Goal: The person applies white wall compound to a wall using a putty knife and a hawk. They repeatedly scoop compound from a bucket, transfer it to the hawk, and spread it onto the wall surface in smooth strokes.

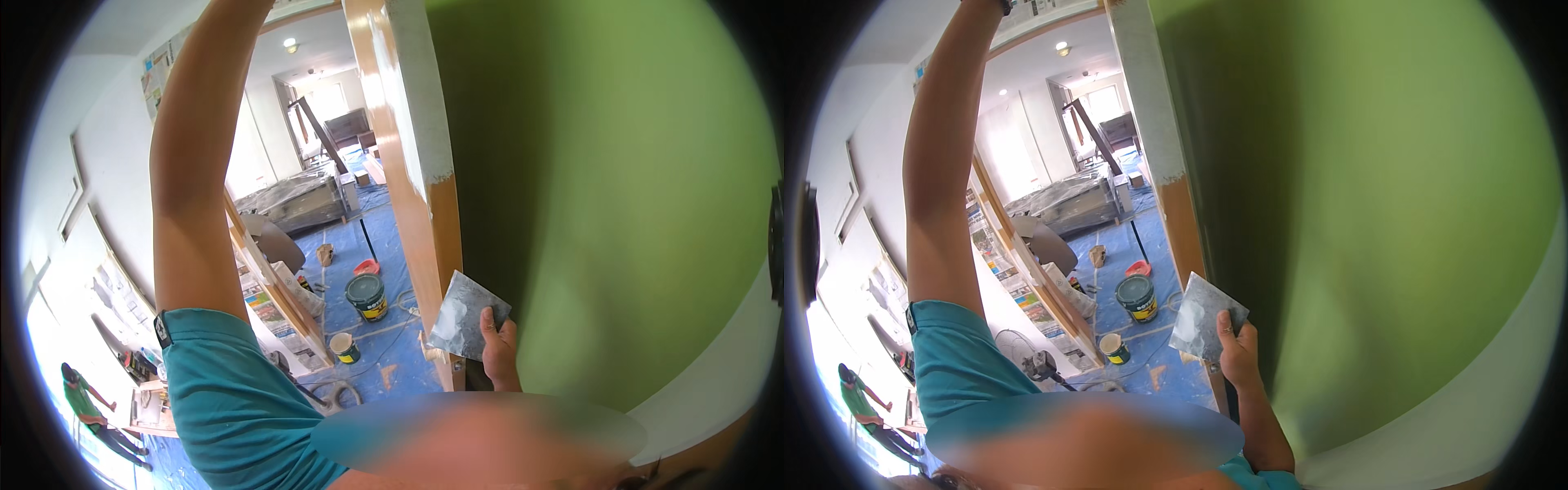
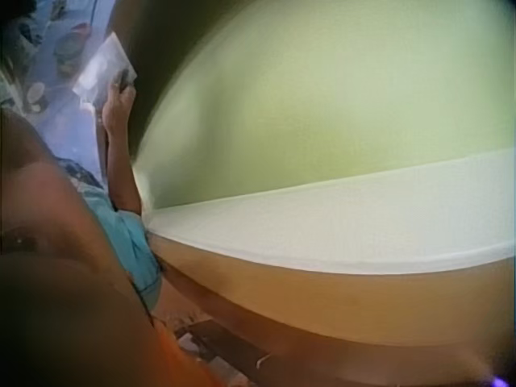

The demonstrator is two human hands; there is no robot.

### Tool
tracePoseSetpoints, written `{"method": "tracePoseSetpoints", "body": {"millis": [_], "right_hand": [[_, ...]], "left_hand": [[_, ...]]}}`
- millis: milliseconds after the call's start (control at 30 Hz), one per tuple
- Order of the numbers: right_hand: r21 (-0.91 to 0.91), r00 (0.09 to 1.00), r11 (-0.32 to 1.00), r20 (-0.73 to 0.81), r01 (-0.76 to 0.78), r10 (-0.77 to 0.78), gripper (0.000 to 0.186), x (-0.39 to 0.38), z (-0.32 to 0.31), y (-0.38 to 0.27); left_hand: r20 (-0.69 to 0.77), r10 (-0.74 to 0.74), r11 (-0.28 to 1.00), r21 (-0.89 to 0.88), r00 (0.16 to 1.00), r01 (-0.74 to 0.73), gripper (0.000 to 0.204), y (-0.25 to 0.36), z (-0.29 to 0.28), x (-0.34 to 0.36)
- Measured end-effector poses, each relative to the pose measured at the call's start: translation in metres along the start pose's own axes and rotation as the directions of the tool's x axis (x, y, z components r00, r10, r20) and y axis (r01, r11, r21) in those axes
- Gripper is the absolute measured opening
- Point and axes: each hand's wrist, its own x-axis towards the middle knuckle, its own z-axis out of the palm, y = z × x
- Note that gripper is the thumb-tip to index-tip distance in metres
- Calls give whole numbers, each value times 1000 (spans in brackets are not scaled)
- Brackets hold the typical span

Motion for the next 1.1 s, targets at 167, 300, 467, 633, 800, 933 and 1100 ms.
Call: {"method": "tracePoseSetpoints", "body": {"millis": [167, 300, 467, 633, 800, 933, 1100], "right_hand": [[3, 999, 999, -32, -34, 34, 39, -17, -3, -10], [12, 999, 1000, -24, -22, 23, 39, -17, -3, -16], [41, 998, 998, -53, -40, 42, 39, -18, 7, -16], [38, 1000, 999, -22, -21, 22, 39, -15, 3, -12], [23, 1000, 1000, -13, 0, 0, 38, -14, 1, -13], [22, 999, 1000, -41, 6, -5, 38, -15, 1, -12], [6, 999, 1000, -52, 3, -2, 38, -14, 1, -10]], "left_hand": [[29, 47, 998, -48, 998, -45, 43, 34, -4, -46], [-11, 106, 968, -226, 994, -106, 45, 34, -30, -83], [-40, -80, 979, -192, 996, 71, 57, 9, -30, -42], [-91, 1, 980, -199, 996, -19, 56, 7, -17, -34], [3, -82, 975, -206, 997, 80, 52, 16, -11, -24], [-19, -75, 979, -192, 997, 70, 50, 14, -3, -29], [30, -91, 975, -201, 995, 95, 51, 10, 8, -35]]}}
